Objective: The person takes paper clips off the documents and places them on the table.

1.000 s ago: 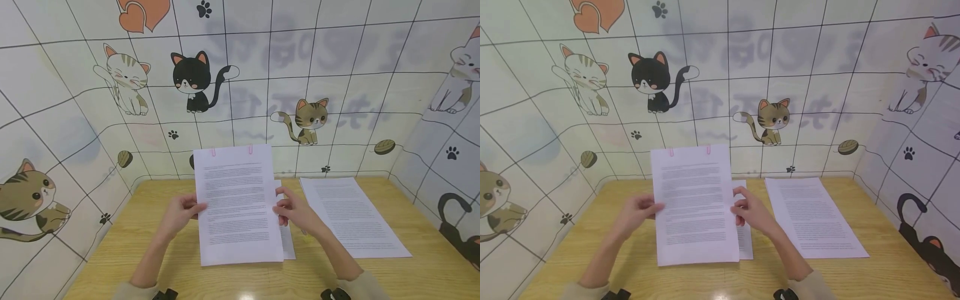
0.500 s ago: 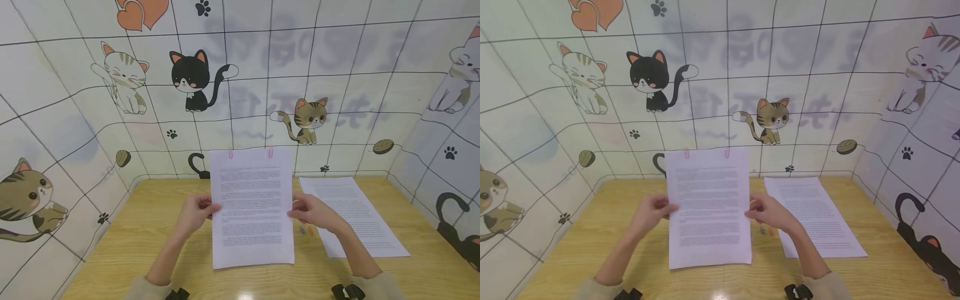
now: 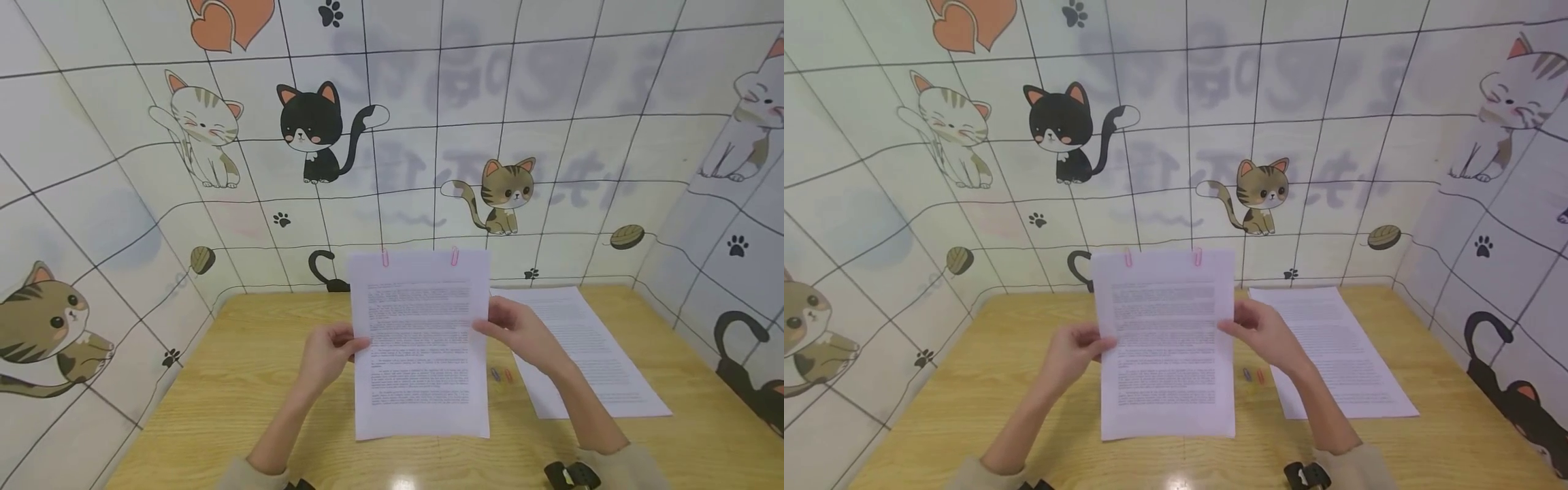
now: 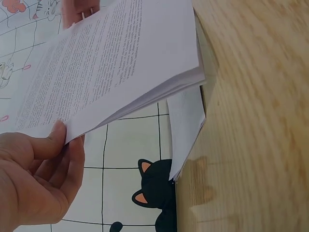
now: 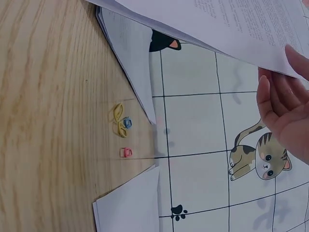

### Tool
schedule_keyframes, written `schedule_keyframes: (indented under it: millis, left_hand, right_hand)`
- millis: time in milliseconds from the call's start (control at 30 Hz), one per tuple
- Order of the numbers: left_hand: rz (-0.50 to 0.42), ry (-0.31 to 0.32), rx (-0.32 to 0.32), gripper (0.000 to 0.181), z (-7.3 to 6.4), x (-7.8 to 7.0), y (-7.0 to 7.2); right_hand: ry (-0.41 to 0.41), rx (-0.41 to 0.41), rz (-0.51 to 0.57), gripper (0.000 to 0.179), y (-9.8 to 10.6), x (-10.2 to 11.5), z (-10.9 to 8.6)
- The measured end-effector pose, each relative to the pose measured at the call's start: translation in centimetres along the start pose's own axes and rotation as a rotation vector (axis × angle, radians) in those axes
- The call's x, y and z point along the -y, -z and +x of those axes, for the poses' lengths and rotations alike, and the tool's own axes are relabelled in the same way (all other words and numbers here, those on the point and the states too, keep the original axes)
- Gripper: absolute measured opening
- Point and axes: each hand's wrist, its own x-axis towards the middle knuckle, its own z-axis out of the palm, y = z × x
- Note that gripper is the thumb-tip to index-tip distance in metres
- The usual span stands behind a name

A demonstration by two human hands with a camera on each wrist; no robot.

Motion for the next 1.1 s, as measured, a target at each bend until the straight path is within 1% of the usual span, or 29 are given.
schedule_keyframes:
  millis: [133, 233, 467, 567, 700, 767, 900, 1100]
  left_hand:
    - [0.022, -0.027, -0.002, 0.009, -0.1, 0.0, -0.3]
    - [0.039, -0.053, -0.003, 0.008, -0.2, 0.0, -0.4]
    - [0.074, -0.111, -0.011, 0.006, -0.4, -0.2, -0.7]
    - [0.099, -0.148, -0.025, 0.007, -0.6, -0.4, -0.9]
    - [0.138, -0.185, -0.044, 0.006, -0.7, -0.6, -1.0]
    - [0.151, -0.191, -0.047, 0.006, -0.8, -0.6, -1.1]
    - [0.157, -0.189, -0.042, 0.008, -0.8, -0.5, -1.1]
    - [0.161, -0.199, -0.042, 0.010, -0.8, -0.6, -1.1]
  right_hand:
    - [0.034, -0.137, 0.000, 0.030, 0.2, 0.8, -0.3]
    - [0.078, -0.223, -0.008, 0.029, 0.3, 1.4, -0.5]
    - [0.162, -0.397, -0.055, 0.025, 0.1, 3.2, -0.9]
    - [0.236, -0.448, -0.038, 0.023, 0.0, 4.0, -0.9]
    - [0.334, -0.473, -0.021, 0.021, -0.1, 4.6, -1.0]
    - [0.358, -0.477, -0.032, 0.020, -0.2, 4.8, -1.0]
    - [0.381, -0.479, -0.084, 0.019, -0.4, 5.0, -1.0]
    - [0.402, -0.480, -0.110, 0.022, -0.5, 5.2, -1.1]
